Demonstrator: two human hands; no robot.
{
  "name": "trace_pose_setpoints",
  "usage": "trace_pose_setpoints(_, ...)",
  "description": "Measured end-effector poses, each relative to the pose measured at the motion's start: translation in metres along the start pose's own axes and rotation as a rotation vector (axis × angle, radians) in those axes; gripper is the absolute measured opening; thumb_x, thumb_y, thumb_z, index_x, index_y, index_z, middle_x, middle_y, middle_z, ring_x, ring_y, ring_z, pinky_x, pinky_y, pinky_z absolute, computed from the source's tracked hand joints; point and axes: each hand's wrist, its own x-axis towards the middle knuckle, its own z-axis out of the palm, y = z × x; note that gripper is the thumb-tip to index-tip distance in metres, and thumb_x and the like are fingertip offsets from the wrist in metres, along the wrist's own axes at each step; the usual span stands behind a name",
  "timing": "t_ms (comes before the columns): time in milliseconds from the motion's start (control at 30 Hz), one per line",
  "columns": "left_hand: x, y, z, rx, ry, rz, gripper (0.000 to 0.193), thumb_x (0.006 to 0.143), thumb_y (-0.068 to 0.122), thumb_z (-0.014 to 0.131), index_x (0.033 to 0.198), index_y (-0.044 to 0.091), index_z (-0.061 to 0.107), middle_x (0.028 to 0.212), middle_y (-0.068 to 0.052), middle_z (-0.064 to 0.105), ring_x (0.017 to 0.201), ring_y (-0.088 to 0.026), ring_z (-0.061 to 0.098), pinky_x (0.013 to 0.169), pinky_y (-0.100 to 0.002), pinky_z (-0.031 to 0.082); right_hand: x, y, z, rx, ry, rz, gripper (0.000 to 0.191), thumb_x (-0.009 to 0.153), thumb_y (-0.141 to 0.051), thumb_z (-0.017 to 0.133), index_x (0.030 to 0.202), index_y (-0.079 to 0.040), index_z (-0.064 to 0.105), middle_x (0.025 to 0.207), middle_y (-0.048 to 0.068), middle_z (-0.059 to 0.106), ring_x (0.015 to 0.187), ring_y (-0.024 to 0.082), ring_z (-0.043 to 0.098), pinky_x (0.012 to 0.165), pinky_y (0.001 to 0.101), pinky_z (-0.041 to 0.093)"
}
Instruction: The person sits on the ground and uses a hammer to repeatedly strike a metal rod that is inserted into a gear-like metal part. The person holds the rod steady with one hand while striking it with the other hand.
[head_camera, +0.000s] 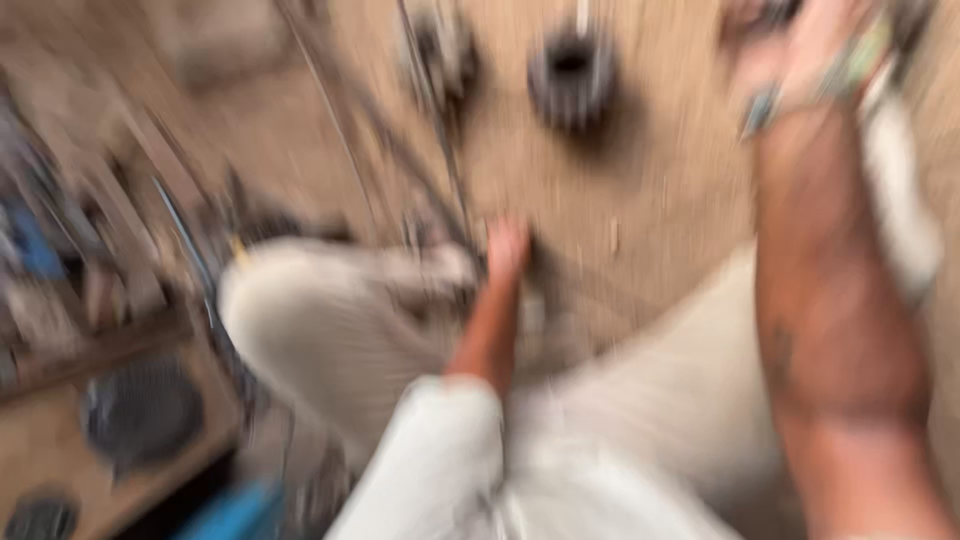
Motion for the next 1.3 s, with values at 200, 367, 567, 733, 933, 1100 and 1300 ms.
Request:
trace_pose_setpoints(200,0.009,0.001,-0.038,-0.304,-0.400,-0.033,0.021,0.096,0.022,0.058,0.110,0.019,0.072,0.126,-0.010,0.062,0.125,-0.030,0.054,0.098,-0.055,0.043,0.054,-0.027,-0.015,0.000,-0.055,0.030,0.012,0.105,-0.010,0.062,0.095,-0.010,0.057,0.067,-0.002,0.054,0.059,0.010,0.058,0.055,0.0254,0.050)
trace_pose_setpoints(367,0.017,-0.006,-0.042,-0.375,-0.459,0.020,0.031,0.093,0.015,0.054,0.115,0.027,0.073,0.124,-0.009,0.063,0.128,-0.028,0.051,0.115,-0.063,0.026,0.061,-0.027,-0.019,0.058,-0.115,0.177,0.020,0.100,-0.004,0.062,0.088,-0.012,0.050,0.065,-0.003,0.051,0.057,0.011,0.056,0.055,0.0250,0.050)
trace_pose_setpoints(567,0.048,-0.005,-0.063,-0.507,-0.658,0.051,0.017,0.102,0.013,0.056,0.111,0.017,0.069,0.115,-0.009,0.069,0.121,-0.028,0.060,0.120,-0.070,0.011,0.061,-0.028,-0.002,0.073,-0.096,0.161,0.020,0.099,-0.004,0.062,0.087,-0.011,0.048,0.064,-0.003,0.052,0.056,0.012,0.055,0.055,0.0255,0.050)
trace_pose_setpoints(733,0.085,-0.007,-0.083,-0.375,-0.823,0.117,0.010,0.099,0.014,0.064,0.098,0.018,0.073,0.100,-0.007,0.073,0.101,-0.022,0.072,0.125,-0.067,0.012,0.049,-0.026,0.003,0.015,-0.046,0.097,0.017,0.098,-0.004,0.061,0.087,-0.010,0.050,0.062,-0.003,0.051,0.053,0.011,0.053,0.053,0.0257,0.049)
trace_pose_setpoints(933,0.108,-0.017,-0.079,-0.535,-0.736,-0.045,0.005,0.092,0.021,0.073,0.096,0.020,0.075,0.097,-0.006,0.074,0.100,-0.025,0.070,0.113,-0.067,0.026,0.041,-0.028,0.007,0.064,-0.022,0.116,0.019,0.097,-0.004,0.060,0.083,-0.011,0.049,0.060,-0.004,0.050,0.052,0.012,0.053,0.053,0.0259,0.050)
trace_pose_setpoints(1100,0.109,-0.018,-0.070,-0.736,-0.611,-0.350,0.022,0.092,0.039,0.073,0.097,0.017,0.075,0.096,-0.007,0.077,0.096,-0.025,0.070,0.114,-0.072,0.020,0.041,-0.036,-0.001,0.047,-0.123,0.135,0.023,0.097,-0.006,0.061,0.081,-0.013,0.047,0.060,-0.004,0.050,0.054,0.011,0.054,0.054,0.0272,0.049)
trace_pose_setpoints(1300,0.110,-0.011,-0.063,-0.958,-0.298,-0.604,0.044,0.099,0.049,0.063,0.097,0.007,0.074,0.088,-0.013,0.074,0.086,-0.031,0.071,0.093,-0.061,0.041,0.043,-0.037,-0.004,0.095,-0.171,0.161,0.025,0.098,-0.005,0.064,0.081,-0.012,0.048,0.062,-0.003,0.051,0.055,0.011,0.055,0.055,0.0268,0.049)
